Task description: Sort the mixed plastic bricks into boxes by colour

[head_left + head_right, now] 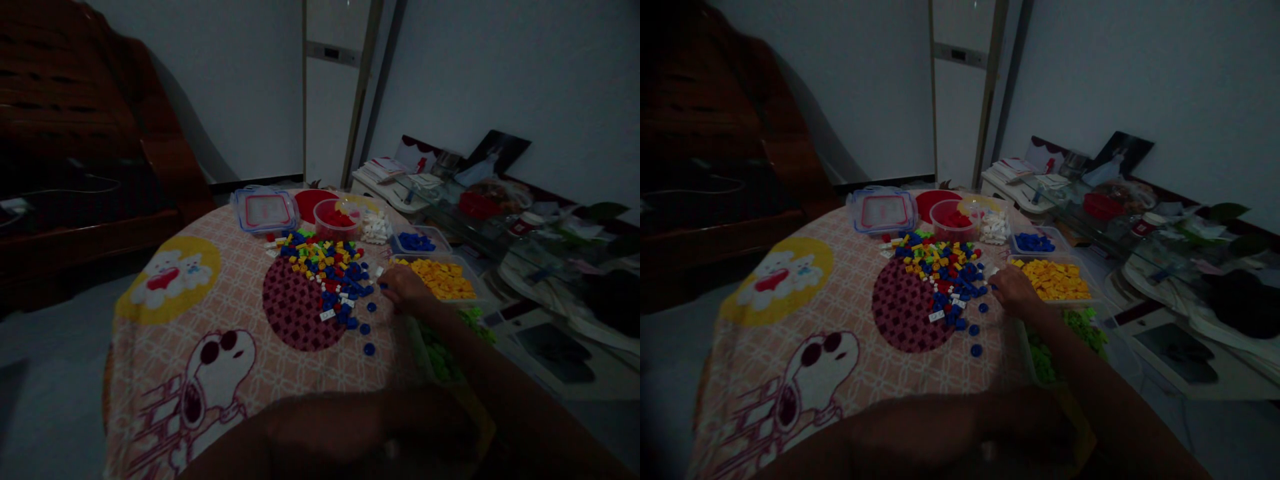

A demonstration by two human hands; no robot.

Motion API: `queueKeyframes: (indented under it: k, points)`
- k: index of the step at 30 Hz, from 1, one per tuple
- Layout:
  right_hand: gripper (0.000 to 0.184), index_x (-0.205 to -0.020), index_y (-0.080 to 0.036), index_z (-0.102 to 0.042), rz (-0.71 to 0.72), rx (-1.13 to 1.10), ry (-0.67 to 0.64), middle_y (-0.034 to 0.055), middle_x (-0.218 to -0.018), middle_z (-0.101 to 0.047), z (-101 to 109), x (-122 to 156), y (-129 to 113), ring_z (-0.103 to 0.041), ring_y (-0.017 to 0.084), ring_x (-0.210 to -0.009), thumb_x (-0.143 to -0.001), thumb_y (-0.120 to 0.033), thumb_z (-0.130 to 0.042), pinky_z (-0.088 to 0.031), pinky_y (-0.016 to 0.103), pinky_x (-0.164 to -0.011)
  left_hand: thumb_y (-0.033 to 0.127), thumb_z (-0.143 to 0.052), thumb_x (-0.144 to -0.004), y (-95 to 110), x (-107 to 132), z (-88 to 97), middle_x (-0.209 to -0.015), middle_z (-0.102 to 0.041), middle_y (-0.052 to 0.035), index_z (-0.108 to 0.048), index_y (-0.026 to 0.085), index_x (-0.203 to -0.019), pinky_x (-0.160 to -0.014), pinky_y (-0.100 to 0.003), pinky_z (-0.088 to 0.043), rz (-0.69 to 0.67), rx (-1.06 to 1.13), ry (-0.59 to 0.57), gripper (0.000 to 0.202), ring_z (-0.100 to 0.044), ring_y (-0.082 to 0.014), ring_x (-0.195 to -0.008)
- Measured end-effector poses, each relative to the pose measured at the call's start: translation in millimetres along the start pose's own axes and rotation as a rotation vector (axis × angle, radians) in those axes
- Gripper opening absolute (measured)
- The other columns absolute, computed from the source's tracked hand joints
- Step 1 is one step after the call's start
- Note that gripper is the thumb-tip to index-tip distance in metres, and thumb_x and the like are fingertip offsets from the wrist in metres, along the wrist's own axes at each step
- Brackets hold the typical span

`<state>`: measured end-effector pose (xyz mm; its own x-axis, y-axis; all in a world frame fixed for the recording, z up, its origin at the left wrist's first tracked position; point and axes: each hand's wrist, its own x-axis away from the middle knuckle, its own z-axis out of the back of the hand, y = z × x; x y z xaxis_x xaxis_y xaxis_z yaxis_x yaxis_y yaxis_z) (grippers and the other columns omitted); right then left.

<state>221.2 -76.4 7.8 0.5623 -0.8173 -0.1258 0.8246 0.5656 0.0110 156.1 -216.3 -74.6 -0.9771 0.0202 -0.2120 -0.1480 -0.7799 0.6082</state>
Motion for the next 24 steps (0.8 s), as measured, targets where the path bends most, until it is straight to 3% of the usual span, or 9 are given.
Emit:
queueKeyframes:
  k: [5, 9, 15, 19, 24]
  points:
    - [0.025, -0.106, -0.015, -0.075, -0.287, -0.015, 0.203, 0.0139, -0.106, -0.075, 18.0, -18.3, 31.8, -0.067, 0.027, -0.099, -0.088, -0.019, -0.059, -0.047, 0.038, -0.091, 0.037, -0.048, -0.097, 2.4, 1.3, 2.7, -0.101, -0.071, -0.0073, -0.069, 0.014, -0.095, -0.070, -0.030, -0.050, 0.009, -0.023, -0.068, 0.031, -0.066, -0.0196, -0.086]
    - [0.026, -0.104, -0.014, -0.076, -0.508, -0.015, 0.326, 0.0149, -0.105, -0.075, 14.7, -29.3, 60.5, -0.068, 0.029, -0.096, -0.085, -0.020, -0.060, -0.049, 0.040, -0.090, 0.036, -0.052, -0.097, 4.1, 2.3, 4.3, -0.104, -0.071, -0.0067, -0.068, 0.015, -0.096, -0.075, -0.029, -0.051, 0.008, 0.014, -0.051, 0.027, -0.066, -0.0188, -0.090]
    - [0.033, -0.111, -0.011, -0.074, -0.595, 0.011, 0.409, 0.0186, -0.109, -0.073, 7.7, -36.0, 79.5, -0.065, 0.033, -0.102, -0.085, -0.020, -0.055, -0.048, 0.047, -0.093, 0.037, -0.051, -0.097, 3.6, 0.1, 2.3, -0.097, -0.071, -0.0079, -0.070, 0.013, -0.094, -0.069, -0.030, -0.050, 0.012, -0.025, -0.061, 0.031, -0.066, -0.0197, -0.085]
    - [0.032, -0.113, -0.010, -0.072, -0.512, 0.084, 0.333, 0.0187, -0.115, -0.070, 15.0, -28.7, 60.5, -0.061, 0.032, -0.110, -0.089, -0.020, -0.053, -0.043, 0.043, -0.098, 0.034, -0.051, -0.098, 4.7, 0.4, 5.1, -0.105, -0.071, -0.0098, -0.070, 0.009, -0.102, -0.074, -0.029, -0.050, -0.025, -0.025, -0.037, 0.033, -0.065, -0.0199, -0.092]
    - [0.027, -0.108, -0.014, -0.072, -0.145, 0.067, 0.075, 0.0137, -0.106, -0.073, 22.2, -5.9, 18.9, -0.062, 0.027, -0.103, -0.091, -0.020, -0.052, -0.042, 0.037, -0.095, 0.031, -0.051, -0.097, 1.6, -0.5, 1.5, -0.105, -0.072, -0.0109, -0.070, 0.009, -0.104, -0.073, -0.032, -0.050, -0.026, -0.034, -0.063, 0.030, -0.066, -0.0211, -0.090]
